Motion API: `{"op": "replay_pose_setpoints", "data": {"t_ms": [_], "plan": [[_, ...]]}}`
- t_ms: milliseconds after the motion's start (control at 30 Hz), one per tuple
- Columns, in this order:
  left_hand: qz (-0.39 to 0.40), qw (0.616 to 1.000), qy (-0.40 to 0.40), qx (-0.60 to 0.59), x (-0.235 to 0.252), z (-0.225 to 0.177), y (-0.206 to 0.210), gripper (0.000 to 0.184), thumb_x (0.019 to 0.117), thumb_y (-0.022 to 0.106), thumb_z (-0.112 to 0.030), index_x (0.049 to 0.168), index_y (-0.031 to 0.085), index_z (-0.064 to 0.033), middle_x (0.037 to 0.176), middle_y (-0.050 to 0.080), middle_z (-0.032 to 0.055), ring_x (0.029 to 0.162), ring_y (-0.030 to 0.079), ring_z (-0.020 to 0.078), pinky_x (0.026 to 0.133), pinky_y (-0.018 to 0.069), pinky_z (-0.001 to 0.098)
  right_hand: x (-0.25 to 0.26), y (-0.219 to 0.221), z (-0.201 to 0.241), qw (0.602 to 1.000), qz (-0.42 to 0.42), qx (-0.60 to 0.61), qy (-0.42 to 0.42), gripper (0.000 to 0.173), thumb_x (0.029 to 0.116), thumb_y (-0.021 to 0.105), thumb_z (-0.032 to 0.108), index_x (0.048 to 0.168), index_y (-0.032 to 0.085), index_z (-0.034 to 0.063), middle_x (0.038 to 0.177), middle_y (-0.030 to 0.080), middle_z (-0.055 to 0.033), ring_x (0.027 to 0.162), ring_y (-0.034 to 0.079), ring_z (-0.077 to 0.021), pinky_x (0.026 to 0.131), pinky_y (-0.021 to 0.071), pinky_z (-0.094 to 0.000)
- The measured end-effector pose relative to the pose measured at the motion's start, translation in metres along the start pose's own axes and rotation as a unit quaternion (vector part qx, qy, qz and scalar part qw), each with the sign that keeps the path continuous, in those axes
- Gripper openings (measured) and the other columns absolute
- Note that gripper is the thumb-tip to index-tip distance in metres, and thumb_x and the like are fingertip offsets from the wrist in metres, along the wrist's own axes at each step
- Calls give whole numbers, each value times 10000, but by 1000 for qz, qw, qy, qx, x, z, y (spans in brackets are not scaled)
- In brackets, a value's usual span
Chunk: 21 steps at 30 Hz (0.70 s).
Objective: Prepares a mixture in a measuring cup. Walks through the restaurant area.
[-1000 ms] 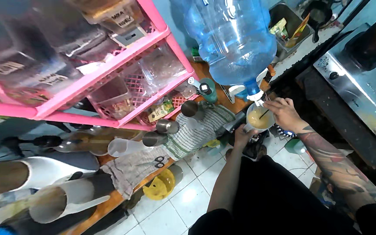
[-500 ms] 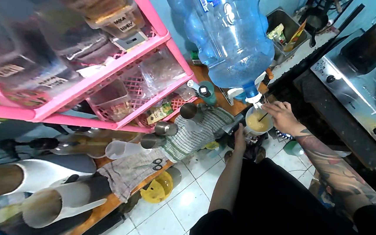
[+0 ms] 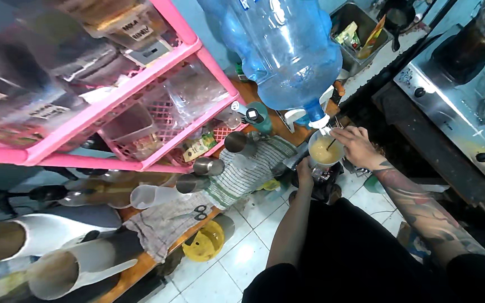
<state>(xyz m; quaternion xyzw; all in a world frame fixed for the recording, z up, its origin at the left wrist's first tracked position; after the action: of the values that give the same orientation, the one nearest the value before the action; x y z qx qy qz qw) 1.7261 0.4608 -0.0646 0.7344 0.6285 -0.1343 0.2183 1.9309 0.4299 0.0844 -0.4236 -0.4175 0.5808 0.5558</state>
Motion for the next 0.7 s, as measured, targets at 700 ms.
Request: {"op": "replay_pose_setpoints", "data": {"t_ms": [700], "plan": [[8,1000,13,14,-12,-16,1,375,1014,523,-434,1050,677,-94,973,641,61,884,599,171,768,521,398,1,-2,1,998,37,42,24,721,898,618,-26,1546,480,260,1585,468,51,1473,369,-320,1150,266,-644]]}}
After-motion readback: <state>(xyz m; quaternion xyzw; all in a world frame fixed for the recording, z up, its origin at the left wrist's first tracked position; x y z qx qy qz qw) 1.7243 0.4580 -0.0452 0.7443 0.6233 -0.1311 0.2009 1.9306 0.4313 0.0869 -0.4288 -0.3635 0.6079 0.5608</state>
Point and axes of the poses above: each hand's wrist, its own x-axis towards the middle knuckle, its own y-axis out of the palm, z = x × y, the point moved 1 cm from there along x, towards the middle knuckle
